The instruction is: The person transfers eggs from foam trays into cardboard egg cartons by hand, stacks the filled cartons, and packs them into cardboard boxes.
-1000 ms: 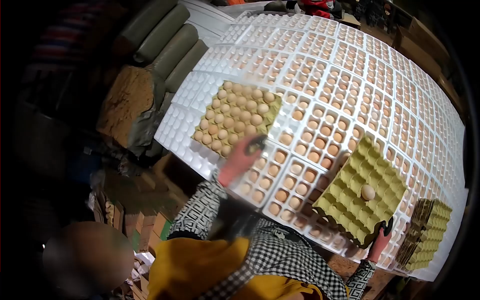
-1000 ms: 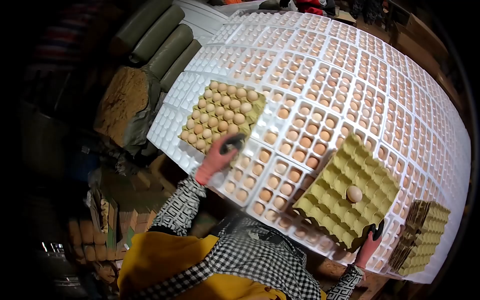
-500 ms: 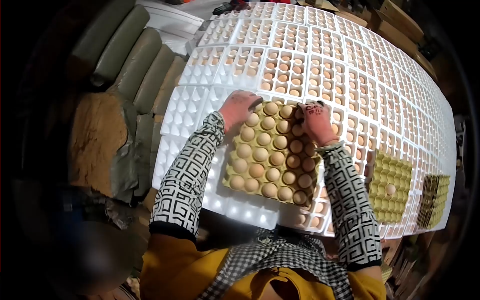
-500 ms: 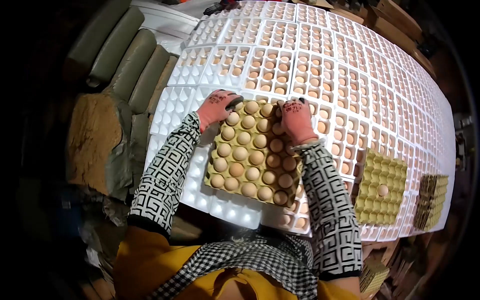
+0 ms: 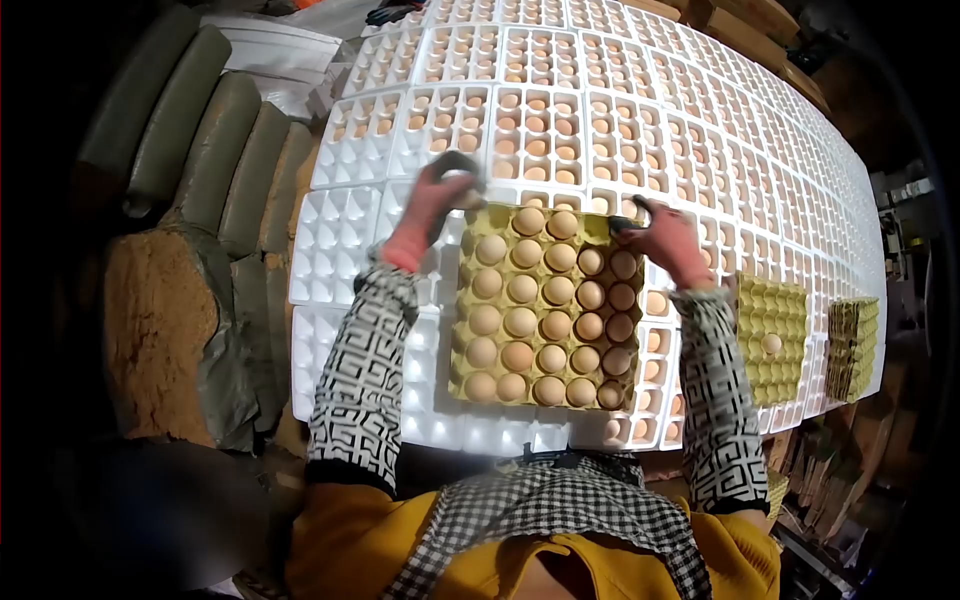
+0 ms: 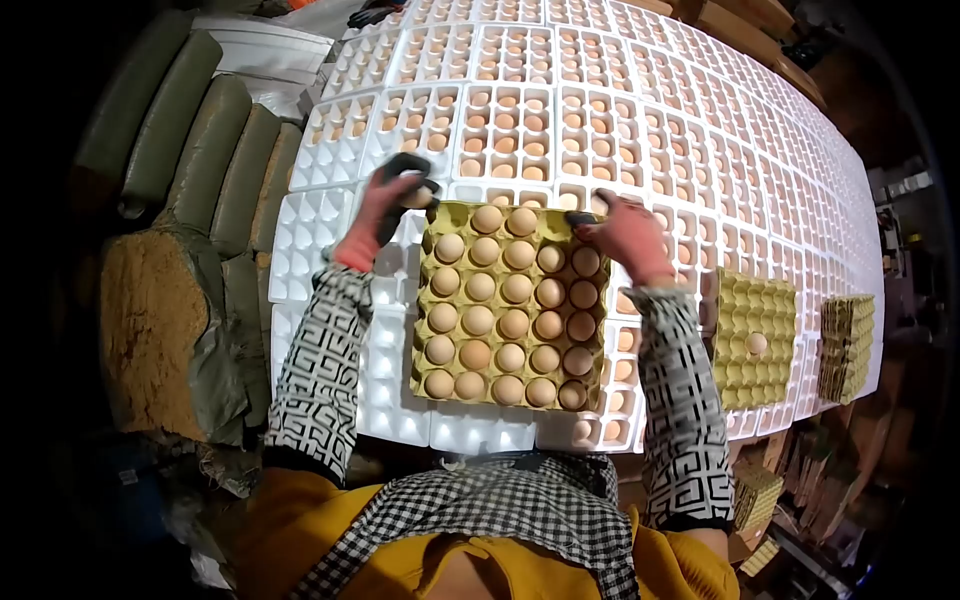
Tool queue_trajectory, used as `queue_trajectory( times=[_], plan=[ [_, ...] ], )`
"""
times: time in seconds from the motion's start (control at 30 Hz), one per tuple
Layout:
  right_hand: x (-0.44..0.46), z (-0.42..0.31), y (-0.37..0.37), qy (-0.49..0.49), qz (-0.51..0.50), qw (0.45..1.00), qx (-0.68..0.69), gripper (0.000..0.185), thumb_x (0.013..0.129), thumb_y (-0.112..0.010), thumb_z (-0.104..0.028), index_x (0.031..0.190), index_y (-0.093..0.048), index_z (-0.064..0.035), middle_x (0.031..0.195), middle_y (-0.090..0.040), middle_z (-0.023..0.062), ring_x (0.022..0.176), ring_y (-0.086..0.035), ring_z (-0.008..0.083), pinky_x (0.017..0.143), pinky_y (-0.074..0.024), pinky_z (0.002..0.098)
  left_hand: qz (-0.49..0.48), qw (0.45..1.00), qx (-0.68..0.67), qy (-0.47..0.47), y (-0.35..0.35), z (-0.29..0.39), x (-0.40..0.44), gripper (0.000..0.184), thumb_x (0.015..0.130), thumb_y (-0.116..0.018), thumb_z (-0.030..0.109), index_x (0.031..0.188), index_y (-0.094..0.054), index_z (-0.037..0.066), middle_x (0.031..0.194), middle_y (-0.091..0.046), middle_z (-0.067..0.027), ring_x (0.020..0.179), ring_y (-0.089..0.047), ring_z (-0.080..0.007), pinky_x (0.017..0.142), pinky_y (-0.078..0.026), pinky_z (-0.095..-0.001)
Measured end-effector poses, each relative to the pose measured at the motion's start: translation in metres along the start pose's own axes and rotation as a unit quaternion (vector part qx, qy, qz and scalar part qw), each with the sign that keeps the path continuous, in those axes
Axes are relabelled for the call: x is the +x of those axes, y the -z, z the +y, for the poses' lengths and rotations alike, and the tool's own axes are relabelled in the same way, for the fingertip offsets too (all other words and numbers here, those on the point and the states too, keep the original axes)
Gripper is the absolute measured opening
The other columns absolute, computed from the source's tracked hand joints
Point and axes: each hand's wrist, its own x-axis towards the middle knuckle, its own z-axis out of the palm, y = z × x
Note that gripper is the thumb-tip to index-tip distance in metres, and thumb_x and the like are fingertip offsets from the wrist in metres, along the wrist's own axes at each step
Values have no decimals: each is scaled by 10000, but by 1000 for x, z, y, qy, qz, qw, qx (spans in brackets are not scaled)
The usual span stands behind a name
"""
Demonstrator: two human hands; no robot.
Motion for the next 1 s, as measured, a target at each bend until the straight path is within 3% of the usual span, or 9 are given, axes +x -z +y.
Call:
queue_trajectory(
  times=[0.1, 0.2, 0.3, 0.43, 0.5, 0.57, 0.63, 0.77, 1.0],
  plan=[
    [3, -7, -14, 63, -17, 995, -70, 450, 772, -712, -432, 1051, -693, -79, 958, -697, 147, 937, -652, 309, 833, -505, 410, -178, 755, 628, -55, -61, 12, 23, 544, 746, -743, 400, 1205, -604, 142, 1083, -586, -125, 1004, -632, -304, 883, -501, -387],
    [-1, 29, -9, 39, 1, 982, 183, 414, 806, -685, -315, 1127, -680, -54, 928, -702, 112, 827, -669, 218, 725, -527, 338, -297, 658, 692, -16, -73, 35, 41, 493, 803, -693, 343, 1229, -591, 116, 1101, -638, -119, 1015, -628, -303, 901, -488, -387],
    [-32, 30, 40, -45, -77, 775, 625, 322, 922, -525, -205, 1185, -653, -71, 1009, -652, 23, 752, -594, 78, 615, -464, 207, -213, 818, 535, 8, -47, 19, 31, 447, 854, -648, 315, 1227, -578, 79, 1101, -658, -104, 982, -645, -273, 871, -505, -367],
    [-15, 6, 32, -31, -146, 823, 548, 379, 910, -587, -361, 1126, -665, -61, 1030, -667, 42, 847, -632, 157, 680, -509, 292, 42, 986, -138, 87, -21, 36, -32, 430, 905, -587, 201, 1302, -487, 67, 1076, -640, -97, 821, -690, -222, 669, -572, -332],
    [-8, -35, 22, 82, -63, 995, -13, 426, 874, -617, -431, 1063, -675, -54, 1033, -675, 120, 894, -656, 250, 712, -522, 384, 68, 988, -118, 78, -6, 36, -45, 470, 870, -634, 224, 1302, -500, 96, 1090, -627, -105, 781, -677, -227, 643, -578, -352],
    [-3, -65, 2, 117, -48, 988, -93, 476, 849, -621, -496, 1011, -687, -53, 1030, -665, 186, 941, -648, 336, 748, -519, 450, 26, 969, 186, 160, -18, 54, -46, 477, 792, -709, 277, 1218, -592, 97, 1113, -617, -114, 807, -673, -241, 709, -567, -351],
    [1, -79, -33, 119, 40, 989, -74, 272, 833, -605, -301, 929, -719, -72, 978, -665, 177, 918, -649, 335, 680, -510, 436, -78, 747, 660, 16, -37, 44, -46, 596, 657, -787, 341, 1205, -640, 158, 1231, -572, -147, 1034, -620, -297, 950, -482, -360],
    [1, -92, -50, 86, 80, 988, -101, 247, 810, -593, -274, 906, -727, -90, 1021, -640, 168, 853, -655, 313, 633, -493, 426, -195, 603, 773, 13, -66, 28, -33, 414, 716, -728, 386, 1013, -633, 114, 1181, -520, -180, 924, -641, -299, 755, -534, -404],
    [-25, -83, -33, 4, 87, 987, 135, 442, 743, -759, -394, 1011, -696, -48, 958, -681, 137, 880, -669, 274, 773, -521, 380, 179, 890, 417, -39, 56, 20, -73, 519, 674, -818, 137, 1159, -640, 102, 1311, -517, -158, 1106, -605, -289, 954, -482, -341]
  ],
)
